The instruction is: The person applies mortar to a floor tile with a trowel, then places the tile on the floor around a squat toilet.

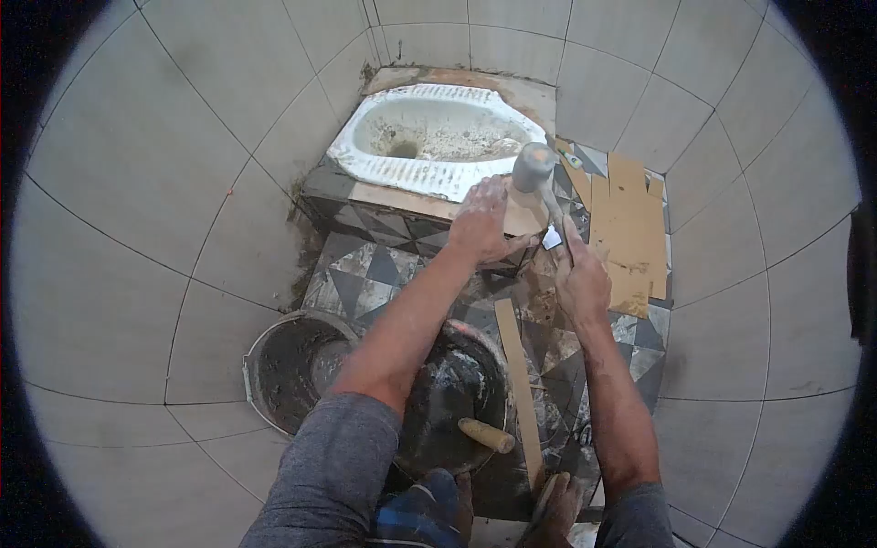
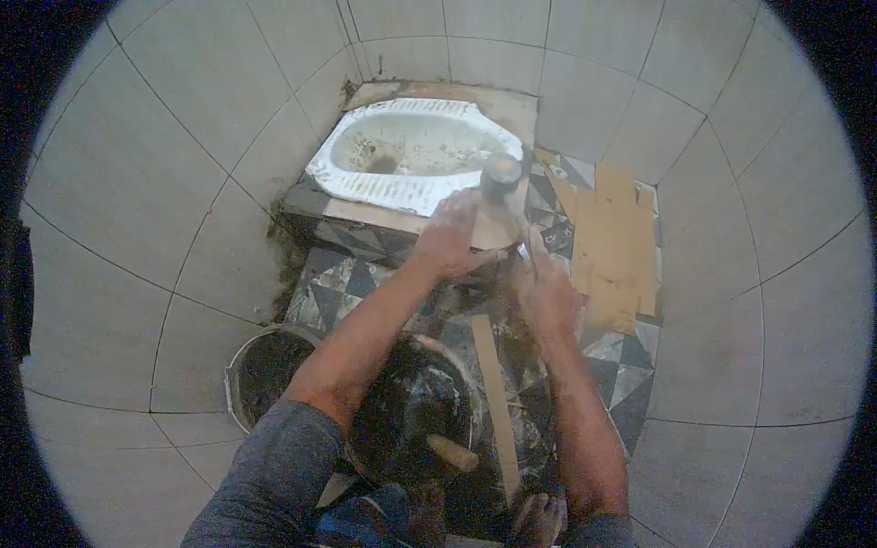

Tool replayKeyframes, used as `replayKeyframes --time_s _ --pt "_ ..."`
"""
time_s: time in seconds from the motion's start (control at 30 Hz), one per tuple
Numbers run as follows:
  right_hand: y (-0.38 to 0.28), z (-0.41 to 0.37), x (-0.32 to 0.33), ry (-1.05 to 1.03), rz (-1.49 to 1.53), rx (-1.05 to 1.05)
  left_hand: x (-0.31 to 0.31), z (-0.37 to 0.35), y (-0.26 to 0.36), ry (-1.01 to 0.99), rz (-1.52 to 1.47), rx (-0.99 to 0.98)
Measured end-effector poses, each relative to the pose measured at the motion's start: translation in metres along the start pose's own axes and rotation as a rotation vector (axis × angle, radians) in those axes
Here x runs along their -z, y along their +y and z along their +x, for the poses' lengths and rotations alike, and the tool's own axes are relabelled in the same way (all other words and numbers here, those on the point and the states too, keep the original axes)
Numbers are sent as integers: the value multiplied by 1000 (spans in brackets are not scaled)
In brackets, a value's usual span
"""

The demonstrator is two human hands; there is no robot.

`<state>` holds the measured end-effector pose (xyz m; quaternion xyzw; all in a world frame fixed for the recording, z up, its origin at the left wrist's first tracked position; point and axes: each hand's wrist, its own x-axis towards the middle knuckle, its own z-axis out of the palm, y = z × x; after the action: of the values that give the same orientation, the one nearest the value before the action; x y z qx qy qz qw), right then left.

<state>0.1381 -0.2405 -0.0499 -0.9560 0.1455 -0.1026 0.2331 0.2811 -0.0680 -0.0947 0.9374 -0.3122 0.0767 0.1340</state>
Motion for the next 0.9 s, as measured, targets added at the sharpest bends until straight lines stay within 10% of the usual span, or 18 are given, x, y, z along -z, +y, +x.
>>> replayKeyframes --time_s 0.9 --pt "24 -14 -20 93 151 65 9 -6 2 -113 0 18"
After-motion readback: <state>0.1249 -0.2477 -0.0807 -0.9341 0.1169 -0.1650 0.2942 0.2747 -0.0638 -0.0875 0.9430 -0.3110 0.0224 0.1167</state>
